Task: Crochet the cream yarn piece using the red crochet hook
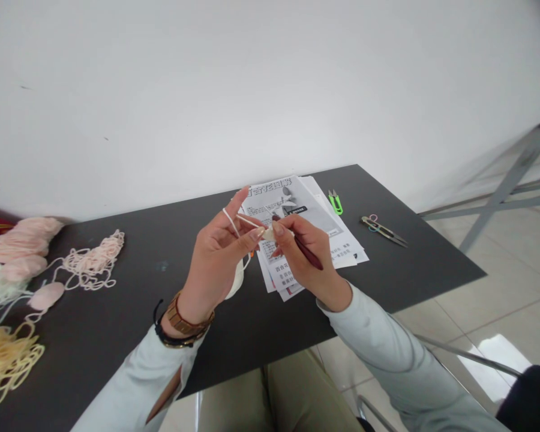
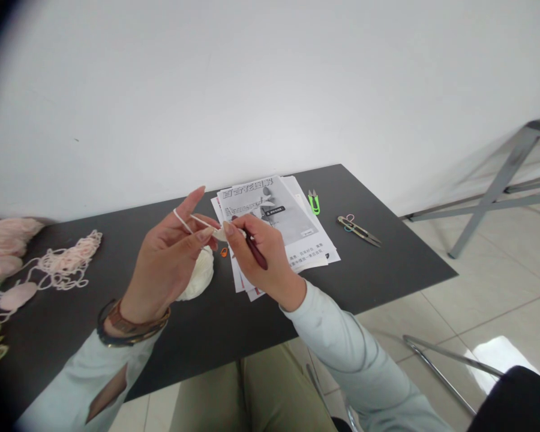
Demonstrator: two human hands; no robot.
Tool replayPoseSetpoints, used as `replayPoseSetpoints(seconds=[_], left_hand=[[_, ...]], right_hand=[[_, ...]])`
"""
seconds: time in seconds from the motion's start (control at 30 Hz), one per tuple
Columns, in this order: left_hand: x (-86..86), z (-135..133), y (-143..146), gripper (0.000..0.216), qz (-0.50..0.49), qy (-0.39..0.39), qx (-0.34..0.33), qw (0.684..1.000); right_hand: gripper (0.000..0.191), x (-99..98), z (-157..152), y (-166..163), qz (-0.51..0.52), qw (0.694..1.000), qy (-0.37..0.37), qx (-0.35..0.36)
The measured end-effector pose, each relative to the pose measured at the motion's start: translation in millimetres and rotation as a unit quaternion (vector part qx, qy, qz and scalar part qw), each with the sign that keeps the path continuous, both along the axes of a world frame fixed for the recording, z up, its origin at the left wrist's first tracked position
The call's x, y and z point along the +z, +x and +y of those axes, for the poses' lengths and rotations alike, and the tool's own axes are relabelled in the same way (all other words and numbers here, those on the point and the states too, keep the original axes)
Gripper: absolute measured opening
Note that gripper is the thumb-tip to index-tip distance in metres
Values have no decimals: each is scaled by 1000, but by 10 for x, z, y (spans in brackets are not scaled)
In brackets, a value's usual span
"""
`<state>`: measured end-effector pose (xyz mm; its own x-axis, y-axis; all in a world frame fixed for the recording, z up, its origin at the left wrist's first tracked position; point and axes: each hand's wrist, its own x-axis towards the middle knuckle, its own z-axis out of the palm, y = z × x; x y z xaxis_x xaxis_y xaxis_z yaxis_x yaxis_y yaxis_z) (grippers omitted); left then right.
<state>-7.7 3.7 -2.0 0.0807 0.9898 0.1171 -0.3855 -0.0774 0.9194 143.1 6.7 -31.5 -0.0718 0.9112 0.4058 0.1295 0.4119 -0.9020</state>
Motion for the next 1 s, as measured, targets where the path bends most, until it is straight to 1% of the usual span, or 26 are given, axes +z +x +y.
replayPoseSetpoints(seconds=[0.07,0.17,0.37,0.43,0.57,0.63,0.73,0.8,0.83,0.87,0.9,0.97,1.0], left_hand=[[-13,-2,-1,67,0,14,-11,1000],[-29,-1,-10,80,-2,33,3,999],[-75,-4,-9,74,15,54,-23,998],[-98,-11,10,75,30,70,-8,997],[-102,-20,40,72,52,98,45,993],[-78,-16,36,72,44,102,59,992],[-41,-2,14,72,26,87,64,994],[-30,8,-3,72,14,70,57,996],[-28,12,-11,73,8,62,52,997],[-29,15,-17,73,2,56,48,997],[-30,17,-23,73,-4,51,45,998],[-31,18,-29,73,-9,44,43,998],[-31,17,-30,73,-8,43,43,998]], right_hand=[[26,5,-2,-4,1,1000,3,-4],[27,6,-4,-9,-8,1000,6,-9],[25,-18,4,-7,1,1000,11,-11],[23,-21,3,-7,-4,1000,20,-12],[19,2,-1,6,-9,999,51,6],[19,29,18,34,32,998,58,-5],[18,79,77,110,159,986,38,-33],[17,111,118,164,253,967,29,7],[14,124,132,185,277,960,19,40],[8,134,140,199,290,955,11,64],[11,140,140,206,293,953,5,79],[16,140,123,200,291,953,10,85],[15,134,109,190,288,954,21,80]])
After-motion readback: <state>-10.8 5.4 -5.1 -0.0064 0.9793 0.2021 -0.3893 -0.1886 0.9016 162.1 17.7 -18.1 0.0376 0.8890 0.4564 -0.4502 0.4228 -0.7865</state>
